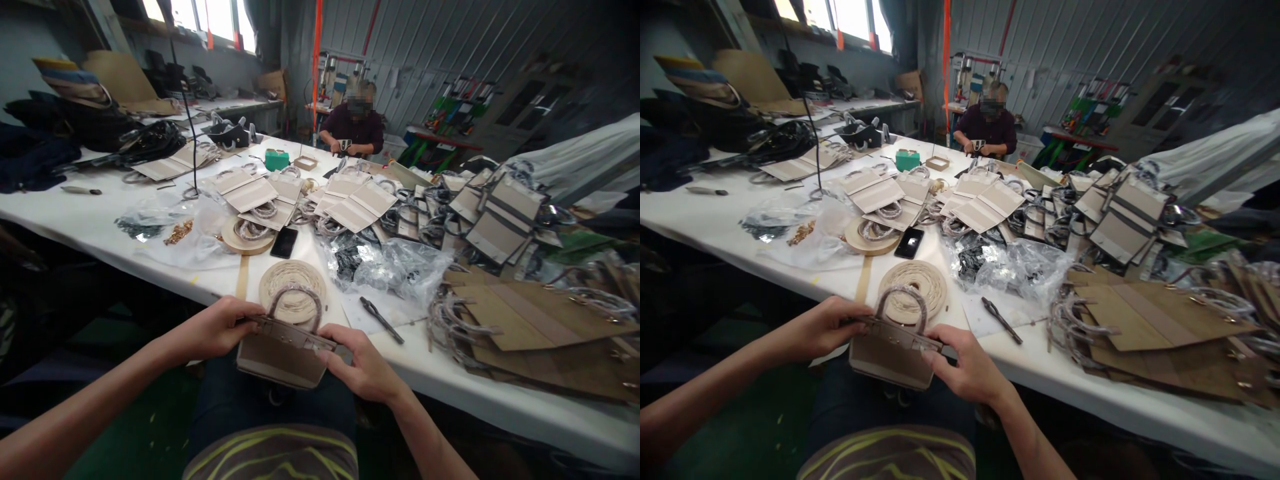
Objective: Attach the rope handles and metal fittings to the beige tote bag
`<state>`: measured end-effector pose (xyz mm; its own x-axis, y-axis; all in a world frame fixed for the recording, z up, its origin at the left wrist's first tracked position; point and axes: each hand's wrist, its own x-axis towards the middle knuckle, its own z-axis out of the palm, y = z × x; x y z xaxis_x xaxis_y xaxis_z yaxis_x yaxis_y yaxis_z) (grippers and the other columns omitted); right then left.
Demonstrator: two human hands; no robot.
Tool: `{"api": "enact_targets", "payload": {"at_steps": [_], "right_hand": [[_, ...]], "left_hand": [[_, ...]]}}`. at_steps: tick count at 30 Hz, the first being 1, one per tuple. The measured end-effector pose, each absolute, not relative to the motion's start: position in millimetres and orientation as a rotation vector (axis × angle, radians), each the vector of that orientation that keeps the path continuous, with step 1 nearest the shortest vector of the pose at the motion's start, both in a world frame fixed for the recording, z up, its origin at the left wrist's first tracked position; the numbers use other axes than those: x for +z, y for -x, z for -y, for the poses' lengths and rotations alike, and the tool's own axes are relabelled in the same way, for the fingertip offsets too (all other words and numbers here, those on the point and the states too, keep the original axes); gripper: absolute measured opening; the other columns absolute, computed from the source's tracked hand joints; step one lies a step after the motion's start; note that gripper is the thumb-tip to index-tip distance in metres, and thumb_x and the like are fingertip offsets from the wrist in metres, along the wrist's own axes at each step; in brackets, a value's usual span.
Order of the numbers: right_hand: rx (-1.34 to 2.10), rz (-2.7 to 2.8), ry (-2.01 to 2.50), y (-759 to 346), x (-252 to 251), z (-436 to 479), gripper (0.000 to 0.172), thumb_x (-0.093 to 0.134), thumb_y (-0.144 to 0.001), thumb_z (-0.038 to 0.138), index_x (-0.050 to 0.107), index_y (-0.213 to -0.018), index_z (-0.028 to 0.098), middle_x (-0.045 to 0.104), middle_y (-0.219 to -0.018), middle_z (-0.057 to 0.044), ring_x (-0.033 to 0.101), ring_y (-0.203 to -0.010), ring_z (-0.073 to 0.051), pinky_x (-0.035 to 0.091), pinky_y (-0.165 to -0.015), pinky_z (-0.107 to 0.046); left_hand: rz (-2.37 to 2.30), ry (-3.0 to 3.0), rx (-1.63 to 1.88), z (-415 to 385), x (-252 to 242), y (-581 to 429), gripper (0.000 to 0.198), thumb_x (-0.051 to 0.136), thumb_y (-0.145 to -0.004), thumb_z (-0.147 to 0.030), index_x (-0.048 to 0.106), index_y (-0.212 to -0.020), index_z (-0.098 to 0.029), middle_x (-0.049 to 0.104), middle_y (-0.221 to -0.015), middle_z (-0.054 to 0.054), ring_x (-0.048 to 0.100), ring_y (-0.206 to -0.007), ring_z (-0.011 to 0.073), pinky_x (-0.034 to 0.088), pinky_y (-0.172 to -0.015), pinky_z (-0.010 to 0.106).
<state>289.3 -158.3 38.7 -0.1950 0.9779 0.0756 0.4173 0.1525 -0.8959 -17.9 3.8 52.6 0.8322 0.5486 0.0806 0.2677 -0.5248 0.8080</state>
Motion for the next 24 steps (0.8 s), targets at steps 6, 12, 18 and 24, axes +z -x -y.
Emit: {"api": "enact_targets", "payload": {"at_steps": [6,12,18,24], "right_hand": [[0.950,1.678,1.368,-292.0,25.5,156.7,0.017,0.066,-0.104,0.027,0.079,-0.114,0.023,0.080,-0.103,-0.004,0.071,-0.095,-0.023,0.055,-0.088,-0.033],[1.027,1.526,1.377,-292.7,9.8,152.5,0.024,0.067,-0.106,0.036,0.081,-0.117,0.021,0.082,-0.105,-0.005,0.072,-0.096,-0.022,0.057,-0.088,-0.033],[1.227,1.206,1.312,-292.2,-11.5,133.7,0.035,0.082,-0.094,0.046,0.082,-0.116,0.019,0.081,-0.100,-0.004,0.070,-0.089,-0.021,0.055,-0.083,-0.033],[1.266,1.069,1.297,-295.7,-1.6,108.6,0.031,0.088,-0.085,0.045,0.085,-0.103,0.020,0.078,-0.090,-0.002,0.064,-0.083,-0.019,0.050,-0.078,-0.031]], "left_hand": [[-0.615,-2.087,0.337,-5.4,48.9,12.3,0.022,0.066,-0.101,-0.028,0.086,-0.108,-0.022,0.084,-0.092,0.005,0.075,-0.082,0.0218,0.057,-0.077,0.025],[-0.729,-1.931,0.247,-9.4,43.9,6.3,0.020,0.068,-0.097,-0.030,0.083,-0.106,-0.019,0.082,-0.094,0.005,0.074,-0.087,0.0218,0.055,-0.076,0.025],[-0.794,-1.685,0.248,-22.4,37.8,0.0,0.028,0.079,-0.087,-0.035,0.078,-0.107,-0.016,0.078,-0.091,0.004,0.071,-0.082,0.0202,0.053,-0.072,0.026],[-0.701,-1.493,0.276,-34.9,31.9,-2.8,0.035,0.086,-0.086,-0.043,0.079,-0.104,-0.014,0.079,-0.091,0.005,0.070,-0.082,0.0189,0.051,-0.072,0.026]]}}
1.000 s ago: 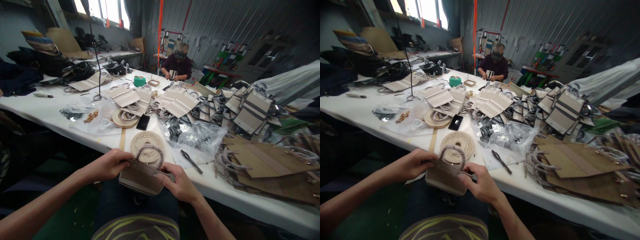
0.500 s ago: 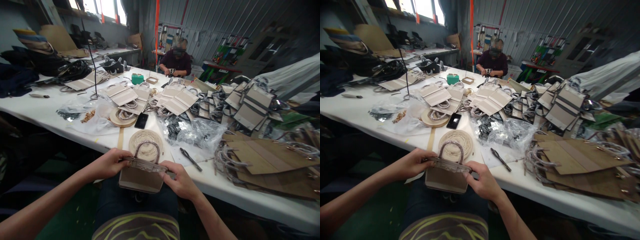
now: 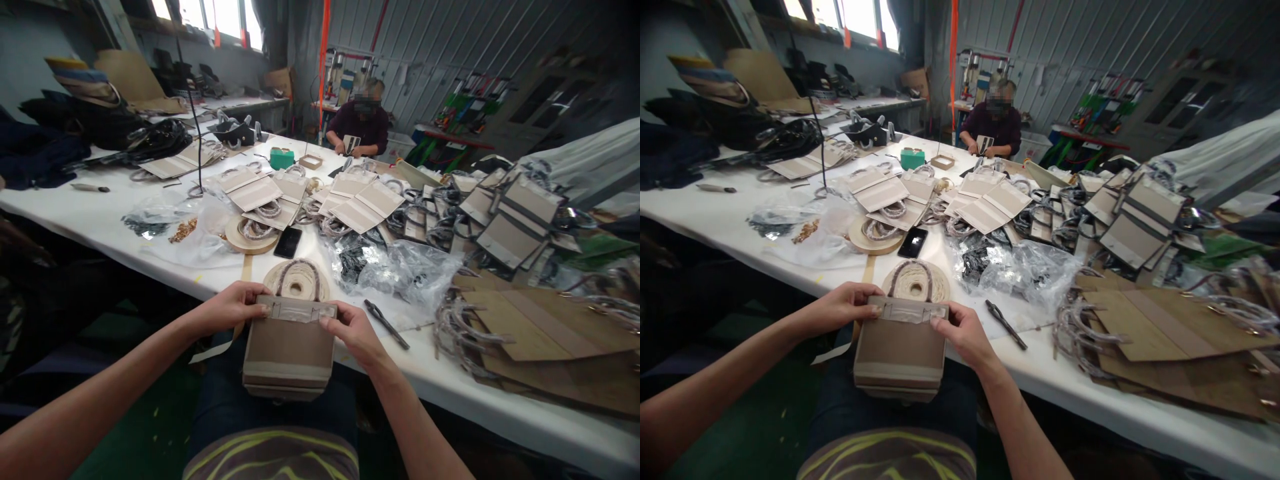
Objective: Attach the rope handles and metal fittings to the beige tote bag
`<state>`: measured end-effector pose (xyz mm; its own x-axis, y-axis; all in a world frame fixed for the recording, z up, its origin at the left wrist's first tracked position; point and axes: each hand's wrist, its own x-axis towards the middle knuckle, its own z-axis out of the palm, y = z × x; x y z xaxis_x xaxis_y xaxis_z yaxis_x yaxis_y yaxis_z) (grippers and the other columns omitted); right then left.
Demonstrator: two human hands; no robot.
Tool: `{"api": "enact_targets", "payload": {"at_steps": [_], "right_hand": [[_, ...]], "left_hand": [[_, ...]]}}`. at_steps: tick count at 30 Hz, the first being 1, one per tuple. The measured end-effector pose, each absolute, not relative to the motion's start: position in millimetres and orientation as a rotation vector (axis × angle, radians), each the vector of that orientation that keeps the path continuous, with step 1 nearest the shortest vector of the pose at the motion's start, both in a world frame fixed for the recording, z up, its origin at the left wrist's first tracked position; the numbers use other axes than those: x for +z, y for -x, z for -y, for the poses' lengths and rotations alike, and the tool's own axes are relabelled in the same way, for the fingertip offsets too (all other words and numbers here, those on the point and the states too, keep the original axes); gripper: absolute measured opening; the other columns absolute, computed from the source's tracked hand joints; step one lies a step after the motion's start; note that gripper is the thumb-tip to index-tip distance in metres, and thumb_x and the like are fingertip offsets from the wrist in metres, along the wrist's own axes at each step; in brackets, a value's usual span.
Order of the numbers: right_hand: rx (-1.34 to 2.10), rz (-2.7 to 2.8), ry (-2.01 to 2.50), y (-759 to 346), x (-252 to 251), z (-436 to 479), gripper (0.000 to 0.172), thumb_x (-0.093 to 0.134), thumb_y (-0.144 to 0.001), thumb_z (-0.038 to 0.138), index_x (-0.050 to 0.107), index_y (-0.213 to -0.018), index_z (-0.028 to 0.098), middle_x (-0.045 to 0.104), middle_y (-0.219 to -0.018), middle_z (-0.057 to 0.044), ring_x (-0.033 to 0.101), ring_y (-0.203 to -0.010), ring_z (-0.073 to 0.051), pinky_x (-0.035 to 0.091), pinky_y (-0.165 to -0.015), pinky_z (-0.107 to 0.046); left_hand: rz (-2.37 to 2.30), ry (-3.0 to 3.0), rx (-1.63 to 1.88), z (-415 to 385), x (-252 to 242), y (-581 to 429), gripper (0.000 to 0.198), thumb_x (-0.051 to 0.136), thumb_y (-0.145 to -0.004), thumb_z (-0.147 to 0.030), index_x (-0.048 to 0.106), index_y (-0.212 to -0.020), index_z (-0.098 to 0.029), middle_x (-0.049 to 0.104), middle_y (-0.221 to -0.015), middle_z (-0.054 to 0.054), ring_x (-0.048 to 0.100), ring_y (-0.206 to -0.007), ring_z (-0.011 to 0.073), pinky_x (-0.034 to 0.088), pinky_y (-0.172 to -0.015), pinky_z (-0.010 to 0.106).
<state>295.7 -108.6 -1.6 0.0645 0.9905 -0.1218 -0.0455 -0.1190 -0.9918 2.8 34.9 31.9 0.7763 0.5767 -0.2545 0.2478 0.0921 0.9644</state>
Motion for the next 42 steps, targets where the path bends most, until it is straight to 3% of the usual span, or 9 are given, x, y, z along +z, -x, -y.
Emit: {"api": "enact_targets", "payload": {"at_steps": [6,10,14,18,24,27,32,37,42], "right_hand": [[1.412,0.998,1.248,-309.5,7.3,81.0,0.031,0.089,-0.080,0.042,0.085,-0.103,0.022,0.079,-0.088,-0.003,0.066,-0.081,-0.020,0.052,-0.079,-0.031],[1.483,0.879,1.194,-312.3,-0.3,67.6,0.035,0.091,-0.073,0.036,0.083,-0.103,0.021,0.080,-0.093,-0.003,0.069,-0.088,-0.022,0.053,-0.084,-0.031],[1.485,0.821,1.203,-311.3,-11.3,65.4,0.028,0.092,-0.071,0.030,0.074,-0.090,0.021,0.073,-0.085,0.001,0.063,-0.079,-0.017,0.048,-0.075,-0.026],[1.494,0.757,1.221,-309.2,-14.6,63.0,0.035,0.094,-0.067,0.031,0.066,-0.086,0.022,0.067,-0.079,0.003,0.058,-0.071,-0.014,0.044,-0.067,-0.024],[1.499,0.718,1.262,-298.5,-8.1,66.7,0.052,0.101,-0.063,0.036,0.059,-0.092,0.024,0.071,-0.083,0.003,0.063,-0.071,-0.015,0.048,-0.066,-0.025],[1.490,0.744,1.276,-291.9,-13.7,77.8,0.055,0.103,-0.064,0.035,0.058,-0.095,0.025,0.074,-0.087,0.002,0.065,-0.074,-0.015,0.049,-0.068,-0.024],[1.445,0.709,1.306,-289.3,-22.1,76.3,0.059,0.101,-0.065,0.032,0.064,-0.110,0.025,0.077,-0.091,0.002,0.069,-0.075,-0.017,0.053,-0.070,-0.026],[1.281,0.765,1.382,-295.8,-20.7,23.1,0.082,0.097,-0.057,0.028,0.069,-0.134,0.022,0.083,-0.102,-0.002,0.074,-0.085,-0.020,0.058,-0.079,-0.030],[1.193,0.882,1.573,-299.1,-36.8,-18.3,0.075,0.090,-0.056,0.028,0.075,-0.130,0.020,0.083,-0.094,-0.001,0.074,-0.081,-0.022,0.059,-0.075,-0.033]], "left_hand": [[-0.706,-1.299,0.280,-44.1,32.1,-10.1,0.043,0.094,-0.082,-0.044,0.079,-0.108,-0.013,0.078,-0.084,0.005,0.066,-0.070,0.0146,0.044,-0.061,0.023],[-0.668,-1.184,0.298,-54.1,23.7,-15.2,0.043,0.097,-0.078,-0.038,0.080,-0.108,-0.013,0.082,-0.093,0.009,0.073,-0.077,0.0178,0.052,-0.067,0.024],[-0.647,-1.156,0.283,-58.6,11.2,-17.1,0.043,0.097,-0.076,-0.037,0.079,-0.107,-0.013,0.083,-0.097,0.010,0.077,-0.082,0.0210,0.055,-0.071,0.027],[-0.661,-1.163,0.269,-59.5,8.3,-20.6,0.044,0.096,-0.076,-0.039,0.078,-0.106,-0.013,0.082,-0.093,0.009,0.075,-0.077,0.0199,0.054,-0.068,0.027],[-0.702,-1.276,0.298,-47.8,11.6,-21.3,0.040,0.093,-0.079,-0.040,0.077,-0.105,-0.014,0.078,-0.086,0.004,0.067,-0.072,0.0168,0.046,-0.062,0.024],[-0.668,-1.294,0.307,-34.0,4.4,-15.9,0.036,0.090,-0.083,-0.041,0.078,-0.105,-0.015,0.080,-0.094,0.005,0.069,-0.080,0.0177,0.048,-0.066,0.024],[-0.728,-1.237,0.300,-28.4,-1.1,-15.1,0.039,0.088,-0.082,-0.042,0.078,-0.109,-0.014,0.080,-0.092,0.007,0.070,-0.076,0.0179,0.049,-0.064,0.025],[-1.038,-1.432,0.430,-66.3,3.0,-38.3,0.032,0.081,-0.077,-0.031,0.077,-0.103,-0.013,0.073,-0.073,0.003,0.066,-0.062,0.0176,0.048,-0.053,0.024],[-1.212,-1.667,0.363,-99.0,-14.8,-57.2,0.016,0.071,-0.074,-0.022,0.072,-0.088,-0.014,0.069,-0.069,0.004,0.069,-0.058,0.0223,0.049,-0.048,0.027]]}}
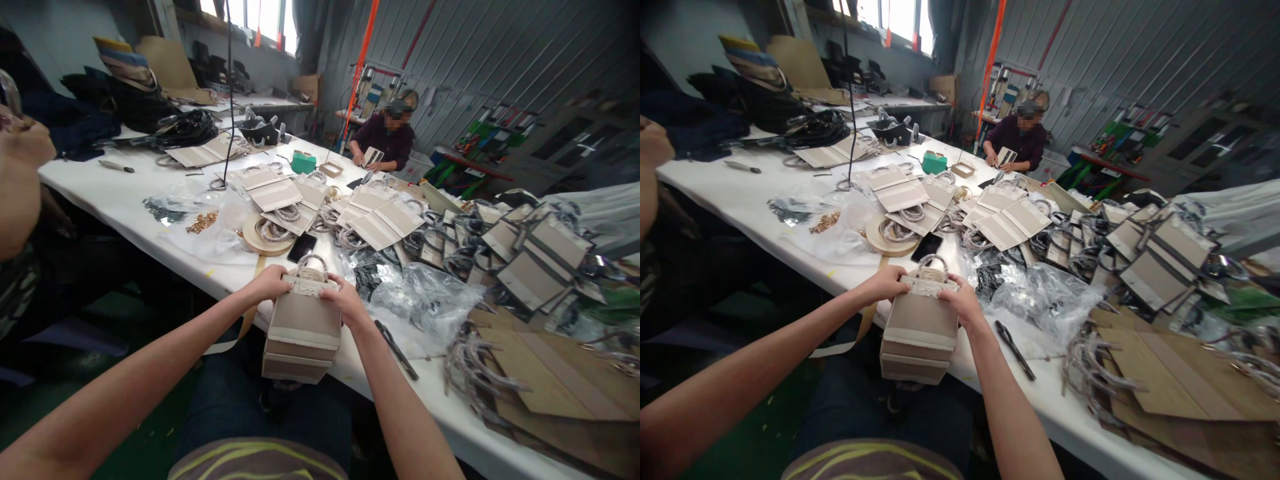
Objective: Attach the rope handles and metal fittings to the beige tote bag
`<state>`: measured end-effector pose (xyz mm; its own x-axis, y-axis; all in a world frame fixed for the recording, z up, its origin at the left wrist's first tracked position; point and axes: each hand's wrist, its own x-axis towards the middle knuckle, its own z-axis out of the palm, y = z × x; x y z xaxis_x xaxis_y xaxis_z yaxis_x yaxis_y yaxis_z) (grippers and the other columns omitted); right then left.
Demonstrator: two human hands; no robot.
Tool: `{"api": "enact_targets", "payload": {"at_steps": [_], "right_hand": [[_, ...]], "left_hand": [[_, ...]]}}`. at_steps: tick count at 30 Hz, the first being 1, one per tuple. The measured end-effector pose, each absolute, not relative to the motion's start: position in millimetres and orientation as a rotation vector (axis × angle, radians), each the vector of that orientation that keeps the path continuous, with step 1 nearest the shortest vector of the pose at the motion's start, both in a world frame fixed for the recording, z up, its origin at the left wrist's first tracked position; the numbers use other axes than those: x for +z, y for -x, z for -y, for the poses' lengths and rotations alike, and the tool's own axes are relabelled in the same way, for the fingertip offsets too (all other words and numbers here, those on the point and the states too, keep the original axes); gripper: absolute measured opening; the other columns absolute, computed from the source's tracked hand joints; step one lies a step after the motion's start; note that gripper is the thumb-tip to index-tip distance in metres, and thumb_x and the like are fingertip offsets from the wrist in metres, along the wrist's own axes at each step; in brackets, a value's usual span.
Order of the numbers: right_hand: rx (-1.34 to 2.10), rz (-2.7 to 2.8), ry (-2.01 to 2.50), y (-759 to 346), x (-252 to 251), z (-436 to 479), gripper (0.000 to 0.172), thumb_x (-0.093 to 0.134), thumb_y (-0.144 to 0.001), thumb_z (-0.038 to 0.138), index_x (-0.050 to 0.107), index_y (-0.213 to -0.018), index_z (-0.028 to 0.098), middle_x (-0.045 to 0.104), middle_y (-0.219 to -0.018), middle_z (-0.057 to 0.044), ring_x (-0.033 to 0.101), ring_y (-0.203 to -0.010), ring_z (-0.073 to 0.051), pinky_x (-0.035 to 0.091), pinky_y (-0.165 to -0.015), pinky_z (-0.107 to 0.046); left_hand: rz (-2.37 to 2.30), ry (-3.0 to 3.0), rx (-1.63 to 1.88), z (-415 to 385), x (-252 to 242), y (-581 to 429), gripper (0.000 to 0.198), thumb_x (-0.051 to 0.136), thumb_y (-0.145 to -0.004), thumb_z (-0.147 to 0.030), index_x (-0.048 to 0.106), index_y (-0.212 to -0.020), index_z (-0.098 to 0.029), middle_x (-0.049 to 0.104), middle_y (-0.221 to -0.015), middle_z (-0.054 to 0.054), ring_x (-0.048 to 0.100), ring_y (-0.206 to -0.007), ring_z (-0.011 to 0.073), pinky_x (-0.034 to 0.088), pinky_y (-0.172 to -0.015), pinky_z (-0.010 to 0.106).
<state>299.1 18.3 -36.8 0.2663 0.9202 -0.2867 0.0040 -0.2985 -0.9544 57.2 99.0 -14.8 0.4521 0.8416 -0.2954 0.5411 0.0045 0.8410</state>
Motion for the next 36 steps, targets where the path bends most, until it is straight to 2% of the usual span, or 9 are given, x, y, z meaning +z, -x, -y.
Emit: {"api": "enact_targets", "payload": {"at_steps": [3,6,10,15,19,21,27,30,36], "right_hand": [[1.163,0.937,1.625,-299.8,-47.1,-20.4,0.072,0.087,-0.058,0.030,0.076,-0.129,0.020,0.083,-0.097,-0.001,0.075,-0.084,-0.022,0.059,-0.078,-0.033],[1.117,1.000,1.694,-300.2,-50.7,-20.1,0.072,0.084,-0.061,0.031,0.075,-0.132,0.019,0.084,-0.097,-0.002,0.074,-0.084,-0.023,0.059,-0.077,-0.033],[1.041,1.068,1.787,-300.3,-48.1,-27.7,0.065,0.082,-0.062,0.030,0.078,-0.126,0.019,0.083,-0.094,-0.003,0.074,-0.083,-0.025,0.058,-0.079,-0.036],[0.887,1.212,1.880,-303.8,-42.3,-33.5,0.056,0.084,-0.062,0.030,0.081,-0.117,0.020,0.082,-0.106,-0.008,0.073,-0.099,-0.031,0.056,-0.097,-0.043],[0.620,1.507,1.922,-310.2,-46.8,-29.5,0.050,0.079,-0.073,0.036,0.082,-0.121,0.020,0.077,-0.123,-0.013,0.069,-0.119,-0.034,0.050,-0.115,-0.048],[0.525,1.609,1.917,-313.0,-54.0,-26.9,0.050,0.075,-0.078,0.039,0.080,-0.124,0.020,0.073,-0.131,-0.015,0.067,-0.128,-0.034,0.048,-0.120,-0.049],[0.631,1.565,1.777,-308.9,-81.7,-17.1,0.069,0.064,-0.092,0.043,0.061,-0.156,0.018,0.064,-0.158,-0.016,0.058,-0.149,-0.032,0.040,-0.132,-0.051],[0.580,1.599,1.718,-303.3,-89.4,-12.6,0.068,0.060,-0.097,0.041,0.058,-0.160,0.017,0.060,-0.163,-0.017,0.055,-0.153,-0.030,0.036,-0.136,-0.049],[0.492,1.646,1.750,-296.3,-81.9,-3.7,0.068,0.060,-0.098,0.034,0.057,-0.163,0.014,0.060,-0.162,-0.019,0.056,-0.152,-0.032,0.041,-0.134,-0.049]], "left_hand": [[-1.250,-1.743,0.326,-101.9,-27.3,-59.1,0.016,0.071,-0.076,-0.023,0.072,-0.090,-0.015,0.074,-0.076,0.007,0.073,-0.062,0.0257,0.053,-0.054,0.031],[-1.318,-1.869,0.329,-101.5,-30.3,-62.2,0.020,0.074,-0.075,-0.022,0.076,-0.094,-0.016,0.081,-0.094,0.014,0.078,-0.087,0.0347,0.059,-0.076,0.038],[-1.431,-1.975,0.301,-102.9,-25.4,-70.1,0.023,0.075,-0.076,-0.022,0.079,-0.099,-0.016,0.079,-0.115,0.023,0.073,-0.115,0.0465,0.054,-0.097,0.049],[-1.486,-2.057,0.396,-108.2,-37.5,-68.9,0.036,0.081,-0.079,-0.031,0.076,-0.110,-0.014,0.071,-0.132,0.024,0.063,-0.131,0.0480,0.048,-0.111,0.054],[-1.370,-1.978,0.468,-112.0,-57.5,-61.7,0.041,0.078,-0.083,-0.029,0.071,-0.120,-0.014,0.073,-0.127,0.017,0.070,-0.114,0.0322,0.055,-0.101,0.039],[-1.313,-1.929,0.528,-112.6,-64.0,-59.4,0.040,0.078,-0.083,-0.027,0.070,-0.121,-0.015,0.075,-0.126,0.014,0.071,-0.108,0.0286,0.055,-0.096,0.036],[-1.081,-1.785,0.637,-110.7,-73.2,-54.1,0.032,0.072,-0.079,-0.028,0.075,-0.109,-0.018,0.079,-0.113,0.009,0.069,-0.104,0.0277,0.053,-0.094,0.037],[-1.092,-1.764,0.652,-110.5,-74.5,-51.2,0.034,0.072,-0.076,-0.032,0.076,-0.107,-0.018,0.079,-0.113,0.009,0.069,-0.101,0.0273,0.054,-0.091,0.037],[-1.083,-1.794,0.608,-115.0,-70.7,-50.2,0.042,0.071,-0.068,-0.039,0.075,-0.105,-0.020,0.078,-0.106,0.007,0.070,-0.100,0.0299,0.056,-0.086,0.037]]}}
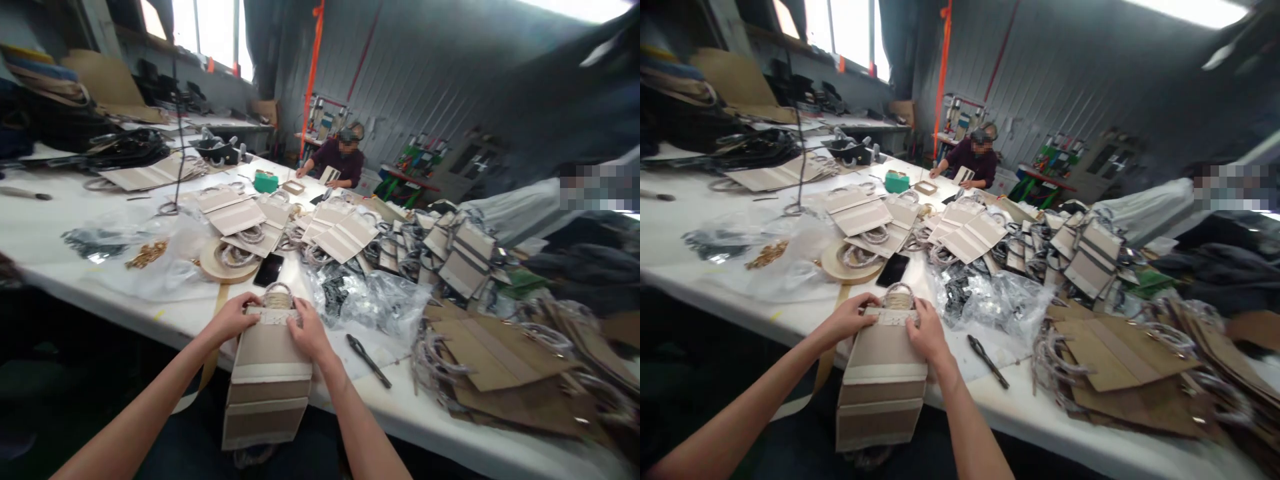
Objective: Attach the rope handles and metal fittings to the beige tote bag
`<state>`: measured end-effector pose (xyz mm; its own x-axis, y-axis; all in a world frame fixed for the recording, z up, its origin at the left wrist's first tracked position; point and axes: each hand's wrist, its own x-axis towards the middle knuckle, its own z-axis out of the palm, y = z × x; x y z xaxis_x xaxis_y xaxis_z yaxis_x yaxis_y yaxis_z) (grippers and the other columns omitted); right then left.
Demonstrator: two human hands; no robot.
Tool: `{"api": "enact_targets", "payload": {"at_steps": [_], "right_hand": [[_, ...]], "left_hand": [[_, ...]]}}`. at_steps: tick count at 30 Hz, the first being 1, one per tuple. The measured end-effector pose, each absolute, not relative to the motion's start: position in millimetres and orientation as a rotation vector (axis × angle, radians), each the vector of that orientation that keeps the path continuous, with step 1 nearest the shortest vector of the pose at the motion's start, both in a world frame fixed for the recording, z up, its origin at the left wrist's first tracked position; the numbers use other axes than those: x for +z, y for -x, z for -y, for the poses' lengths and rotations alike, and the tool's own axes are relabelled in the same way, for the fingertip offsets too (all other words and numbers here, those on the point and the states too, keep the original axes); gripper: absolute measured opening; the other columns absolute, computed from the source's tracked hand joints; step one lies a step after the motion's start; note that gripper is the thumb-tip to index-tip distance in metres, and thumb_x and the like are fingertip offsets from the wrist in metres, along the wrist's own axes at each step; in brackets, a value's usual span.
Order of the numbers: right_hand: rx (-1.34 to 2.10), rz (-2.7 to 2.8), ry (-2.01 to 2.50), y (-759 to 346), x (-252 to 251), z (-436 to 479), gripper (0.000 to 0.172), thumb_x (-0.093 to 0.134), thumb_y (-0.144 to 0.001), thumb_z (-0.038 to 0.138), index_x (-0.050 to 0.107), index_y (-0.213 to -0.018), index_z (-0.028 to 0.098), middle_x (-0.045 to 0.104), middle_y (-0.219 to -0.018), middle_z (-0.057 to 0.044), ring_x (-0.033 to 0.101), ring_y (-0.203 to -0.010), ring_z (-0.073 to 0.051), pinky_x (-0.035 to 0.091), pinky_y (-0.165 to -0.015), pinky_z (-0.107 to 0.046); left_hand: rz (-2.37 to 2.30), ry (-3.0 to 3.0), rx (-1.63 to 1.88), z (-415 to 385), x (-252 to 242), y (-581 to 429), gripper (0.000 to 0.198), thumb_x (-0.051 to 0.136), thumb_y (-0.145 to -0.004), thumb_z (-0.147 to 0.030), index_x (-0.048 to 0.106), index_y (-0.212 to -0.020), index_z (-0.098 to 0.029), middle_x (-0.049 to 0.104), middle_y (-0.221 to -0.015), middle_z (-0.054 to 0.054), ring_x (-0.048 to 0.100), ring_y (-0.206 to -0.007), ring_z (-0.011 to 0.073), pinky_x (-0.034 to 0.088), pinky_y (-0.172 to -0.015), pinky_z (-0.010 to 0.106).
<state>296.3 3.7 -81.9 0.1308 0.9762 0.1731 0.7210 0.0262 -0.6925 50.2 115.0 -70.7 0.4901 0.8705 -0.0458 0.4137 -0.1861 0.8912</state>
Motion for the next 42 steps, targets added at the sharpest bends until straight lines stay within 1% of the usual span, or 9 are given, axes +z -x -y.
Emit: {"api": "enact_targets", "payload": {"at_steps": [4,8,13,22,26,29,35,39,42], "right_hand": [[0.413,1.673,1.789,-293.7,-75.9,-2.3,0.069,0.061,-0.099,0.034,0.055,-0.164,0.012,0.060,-0.162,-0.019,0.058,-0.148,-0.033,0.044,-0.131,-0.048],[0.394,1.674,1.814,-293.3,-73.6,-3.2,0.072,0.063,-0.099,0.036,0.052,-0.166,0.015,0.059,-0.163,-0.018,0.058,-0.148,-0.034,0.045,-0.131,-0.049],[0.412,1.643,1.826,-293.6,-76.6,-4.0,0.071,0.064,-0.099,0.035,0.053,-0.166,0.017,0.059,-0.162,-0.018,0.058,-0.148,-0.035,0.046,-0.129,-0.051],[0.421,1.618,1.802,-294.7,-79.9,-4.6,0.069,0.063,-0.098,0.035,0.055,-0.165,0.018,0.060,-0.161,-0.019,0.059,-0.146,-0.037,0.049,-0.126,-0.053],[0.415,1.606,1.811,-295.5,-81.0,-6.3,0.069,0.063,-0.098,0.034,0.055,-0.165,0.018,0.061,-0.160,-0.018,0.060,-0.146,-0.037,0.048,-0.127,-0.052],[0.415,1.598,1.805,-293.5,-80.4,-6.3,0.069,0.064,-0.098,0.033,0.055,-0.165,0.019,0.061,-0.160,-0.018,0.060,-0.145,-0.037,0.049,-0.127,-0.054],[0.347,1.606,1.775,-288.1,-51.1,21.7,0.060,0.072,-0.099,0.030,0.063,-0.158,0.022,0.055,-0.168,-0.019,0.055,-0.153,-0.039,0.049,-0.127,-0.057],[0.140,1.536,1.631,-328.4,-13.2,29.2,0.028,0.062,-0.106,0.020,0.081,-0.126,0.025,0.079,-0.128,-0.011,0.073,-0.120,-0.026,0.058,-0.107,-0.039],[0.003,1.581,1.887,-376.8,1.7,8.8,0.033,0.055,-0.107,0.013,0.080,-0.125,0.022,0.078,-0.121,-0.011,0.070,-0.118,-0.025,0.055,-0.104,-0.035]], "left_hand": [[-1.029,-1.818,0.592,-124.8,-84.4,-48.5,0.045,0.071,-0.073,-0.052,0.075,-0.108,-0.023,0.080,-0.108,0.005,0.072,-0.100,0.0308,0.058,-0.089,0.040],[-1.031,-1.886,0.557,-136.9,-92.1,-48.2,0.046,0.073,-0.070,-0.064,0.083,-0.095,-0.027,0.083,-0.119,0.010,0.070,-0.122,0.0393,0.058,-0.103,0.046],[-0.991,-1.948,0.458,-139.5,-78.2,-52.5,0.047,0.072,-0.068,-0.062,0.089,-0.093,-0.027,0.081,-0.127,0.013,0.066,-0.135,0.0430,0.051,-0.121,0.053],[-0.991,-1.917,0.307,-143.5,-68.5,-54.5,0.044,0.067,-0.066,-0.047,0.091,-0.097,-0.028,0.071,-0.154,0.009,0.060,-0.148,0.0430,0.045,-0.130,0.052],[-1.018,-1.955,0.306,-138.4,-61.3,-65.4,0.042,0.063,-0.077,-0.058,0.088,-0.086,-0.025,0.080,-0.128,0.013,0.069,-0.132,0.0438,0.052,-0.121,0.054],[-1.041,-2.117,0.432,-123.9,-57.9,-74.0,0.036,0.071,-0.077,-0.059,0.080,-0.079,-0.025,0.079,-0.106,0.011,0.074,-0.112,0.0406,0.058,-0.108,0.051],[-1.056,-2.141,0.540,-109.9,-66.5,-75.2,0.025,0.072,-0.078,-0.051,0.074,-0.079,-0.026,0.079,-0.111,0.010,0.071,-0.115,0.0370,0.055,-0.110,0.049],[-1.065,-2.134,0.544,-111.9,-73.2,-73.9,0.020,0.071,-0.079,-0.044,0.076,-0.081,-0.025,0.078,-0.115,0.011,0.070,-0.116,0.0367,0.053,-0.110,0.050],[-1.078,-2.157,0.532,-113.3,-74.6,-75.1,0.014,0.073,-0.078,-0.038,0.076,-0.080,-0.025,0.077,-0.110,0.009,0.070,-0.113,0.0352,0.054,-0.108,0.048]]}}
